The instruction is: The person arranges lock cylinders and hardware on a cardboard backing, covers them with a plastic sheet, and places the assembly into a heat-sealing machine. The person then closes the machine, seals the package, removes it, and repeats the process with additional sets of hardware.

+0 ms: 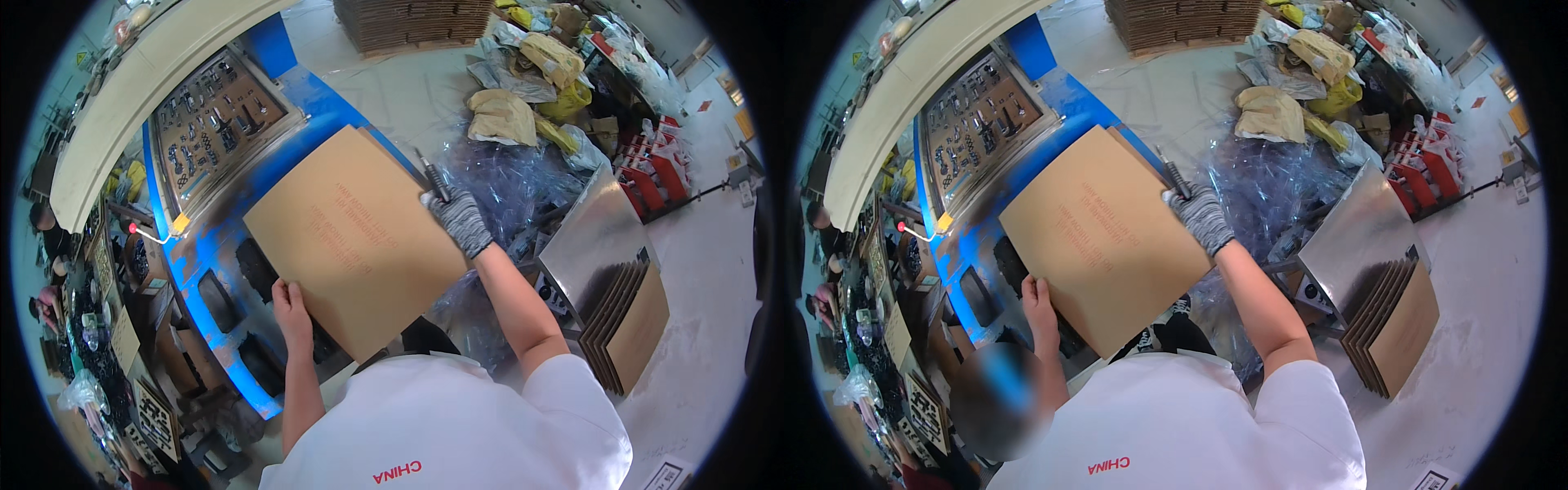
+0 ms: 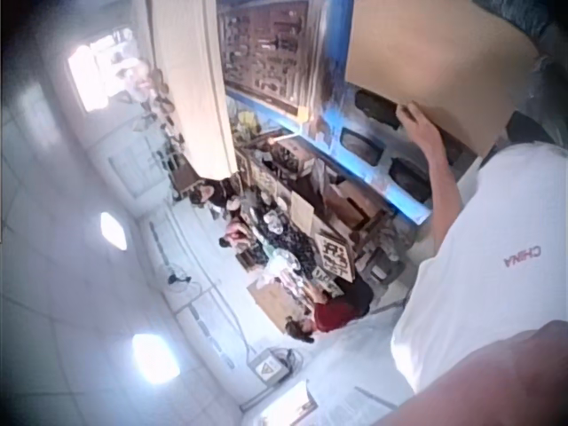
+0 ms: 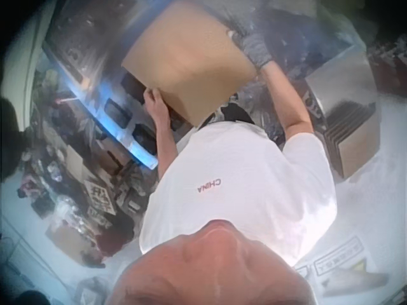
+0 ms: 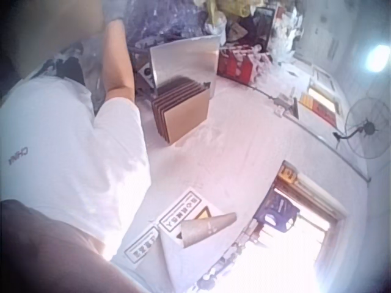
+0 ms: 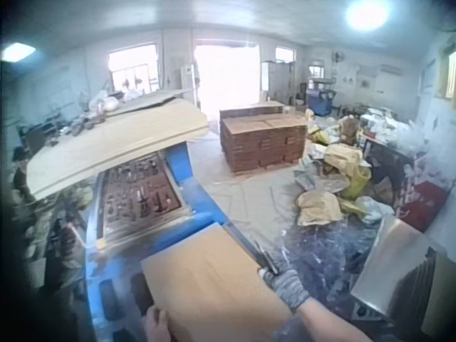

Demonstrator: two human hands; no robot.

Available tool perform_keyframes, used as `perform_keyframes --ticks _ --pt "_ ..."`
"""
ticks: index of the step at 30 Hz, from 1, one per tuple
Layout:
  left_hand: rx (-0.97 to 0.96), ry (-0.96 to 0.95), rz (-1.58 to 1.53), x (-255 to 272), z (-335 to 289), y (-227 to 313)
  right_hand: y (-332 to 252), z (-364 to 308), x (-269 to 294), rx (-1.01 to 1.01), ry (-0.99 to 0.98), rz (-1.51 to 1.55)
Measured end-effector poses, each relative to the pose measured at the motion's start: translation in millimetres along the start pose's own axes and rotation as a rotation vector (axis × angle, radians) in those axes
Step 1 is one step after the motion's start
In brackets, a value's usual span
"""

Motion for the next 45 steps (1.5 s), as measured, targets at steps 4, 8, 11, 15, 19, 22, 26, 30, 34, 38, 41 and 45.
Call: perform_keyframes --ticks 4,8,11,15,19,22,26,30,34,38,41,45 --pt "-0.063 0.076 0.307 -12.7 4.9 -7.8 8.6 8.3 17.6 -0.057 0.082 -0.078" --pt "0.119 0.093 -0.317 -35.0 7.4 -28.9 7.4 5.5 14.6 -0.095 0.009 -0.059" --pt "0.141 0.114 -0.435 -43.8 4.6 -14.0 12.8 -34.2 20.4 -0.031 0.068 0.091" --pt "0.091 -0.265 -0.460 -83.6 -15.0 34.2 60.1 -153.4 55.5 -0.238 0.273 0.368" --pt "0.100 -0.644 -0.422 -198.4 -63.4 67.3 119.7 -287.7 118.8 -0.294 0.640 0.513" --pt "-0.023 -0.993 -0.365 -332.1 -123.1 81.9 182.3 -398.4 194.9 -0.321 0.896 0.453" --pt "0.002 -1.225 -0.315 -532.4 -226.6 84.0 290.0 -523.6 311.2 -0.450 1.180 0.246" --pt "-0.064 -1.393 -0.181 -680.9 -327.5 89.2 362.2 -619.2 384.9 -0.663 1.266 -0.154" --pt "-0.321 -1.330 -0.064 -754.9 -413.1 100.7 378.8 -656.5 434.9 -0.798 1.251 -0.421" --pt "-0.469 -1.164 0.246 -779.9 -461.3 120.2 380.0 -622.4 482.5 -0.467 1.253 -0.250" --pt "-0.673 -1.193 0.338 -745.6 -474.3 142.7 379.6 -573.9 527.3 -0.301 1.182 -0.361" --pt "-0.188 -2.215 0.376 -645.0 -544.7 104.4 409.2 -490.1 609.9 -0.466 0.970 -0.376"
Point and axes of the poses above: each hand's wrist, its own z-axis towards the middle knuckle, its own x-axis out of the back of the hand, y = z × x, the point moved 5 cm from there along z, towards the middle knuckle, and after that the axes turned 10 degrees about -y, right-handed, at the moved point
